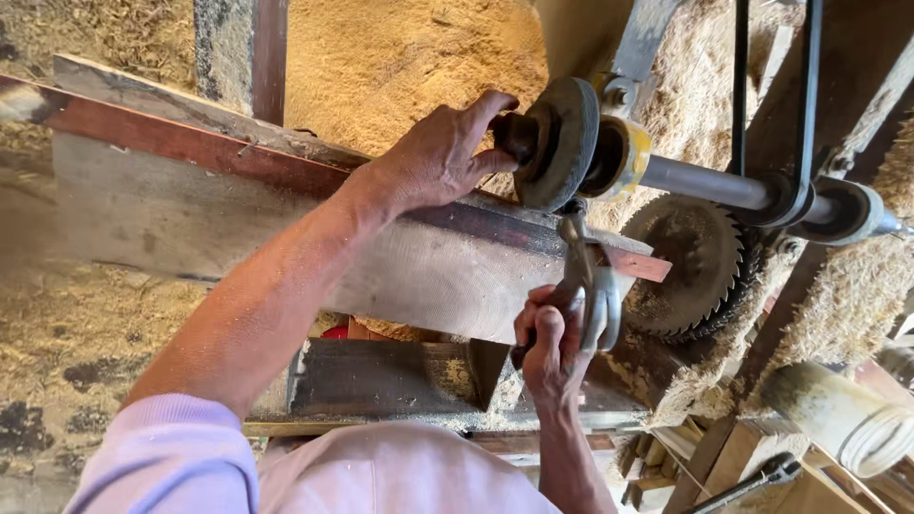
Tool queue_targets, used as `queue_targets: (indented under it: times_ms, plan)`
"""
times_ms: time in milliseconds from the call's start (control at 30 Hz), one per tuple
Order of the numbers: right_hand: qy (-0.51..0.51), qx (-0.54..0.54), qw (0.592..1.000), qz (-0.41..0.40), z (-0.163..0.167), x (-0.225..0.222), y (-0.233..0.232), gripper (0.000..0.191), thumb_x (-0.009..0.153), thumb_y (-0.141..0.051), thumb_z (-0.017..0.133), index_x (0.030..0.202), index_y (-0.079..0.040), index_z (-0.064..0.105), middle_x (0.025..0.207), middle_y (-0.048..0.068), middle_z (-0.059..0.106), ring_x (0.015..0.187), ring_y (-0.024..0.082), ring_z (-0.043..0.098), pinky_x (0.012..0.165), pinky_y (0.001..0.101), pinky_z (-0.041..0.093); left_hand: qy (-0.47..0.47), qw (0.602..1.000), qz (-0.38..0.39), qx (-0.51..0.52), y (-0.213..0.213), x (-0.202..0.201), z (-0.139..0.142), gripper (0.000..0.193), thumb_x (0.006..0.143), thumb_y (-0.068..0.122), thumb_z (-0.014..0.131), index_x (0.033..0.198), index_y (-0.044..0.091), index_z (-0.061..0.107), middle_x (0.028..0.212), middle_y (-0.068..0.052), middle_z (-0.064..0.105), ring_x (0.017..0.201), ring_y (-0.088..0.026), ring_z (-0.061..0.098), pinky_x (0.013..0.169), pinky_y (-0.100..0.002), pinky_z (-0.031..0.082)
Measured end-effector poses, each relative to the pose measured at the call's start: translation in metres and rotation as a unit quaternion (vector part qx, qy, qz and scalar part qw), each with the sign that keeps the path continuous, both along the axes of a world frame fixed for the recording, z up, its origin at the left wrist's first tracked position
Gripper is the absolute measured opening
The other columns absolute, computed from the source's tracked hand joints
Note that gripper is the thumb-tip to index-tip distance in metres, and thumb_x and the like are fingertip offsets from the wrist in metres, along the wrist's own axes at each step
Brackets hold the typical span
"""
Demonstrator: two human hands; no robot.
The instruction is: The person sharpens a small metal blade on a rotating grinding wheel, repeatedly dipping it into a bucket of liquid between passes. The person holds the blade with both hands and moves it back and forth against the wheel.
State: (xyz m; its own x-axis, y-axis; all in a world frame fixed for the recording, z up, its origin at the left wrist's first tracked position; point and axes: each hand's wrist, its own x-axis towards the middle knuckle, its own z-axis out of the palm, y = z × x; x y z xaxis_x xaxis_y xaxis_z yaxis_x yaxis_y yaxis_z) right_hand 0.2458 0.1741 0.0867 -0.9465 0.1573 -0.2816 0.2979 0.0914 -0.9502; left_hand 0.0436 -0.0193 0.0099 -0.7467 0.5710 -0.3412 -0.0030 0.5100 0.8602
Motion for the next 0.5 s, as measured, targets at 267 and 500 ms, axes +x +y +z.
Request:
queue_targets:
  times_ms: [267, 500]
  plan:
    - [0.008, 0.118, 0.993, 0.005, -0.003, -0.087, -0.049, 0.028, 0.109, -0.030, 0.045, 0.115, -0.003, 0.050, 0.077, 0.004, 0.054, 0.051, 0.009, 0.051, 0.040, 0.0256, 0.045, 0.030, 0.998, 0.033, 0.049, 0.003, -0.002, -0.008, 0.044, 0.096, 0.029, 0.074, 0.128, 0.008, 0.052, 0.086, -0.013, 0.074, 0.074, -0.028, 0.074, 0.068, -0.042, 0.060]
    - [-0.018, 0.063, 0.998, -0.024, 0.001, -0.069, -0.070, 0.034, 0.111, -0.041, 0.044, 0.106, -0.010, 0.053, 0.070, -0.002, 0.045, 0.052, 0.008, 0.043, 0.044, 0.0269, 0.037, 0.006, 0.990, 0.078, 0.120, -0.002, 0.002, 0.006, 0.043, 0.092, 0.025, 0.081, 0.121, 0.004, 0.057, 0.107, -0.018, 0.076, 0.094, -0.031, 0.075, 0.084, -0.043, 0.057]
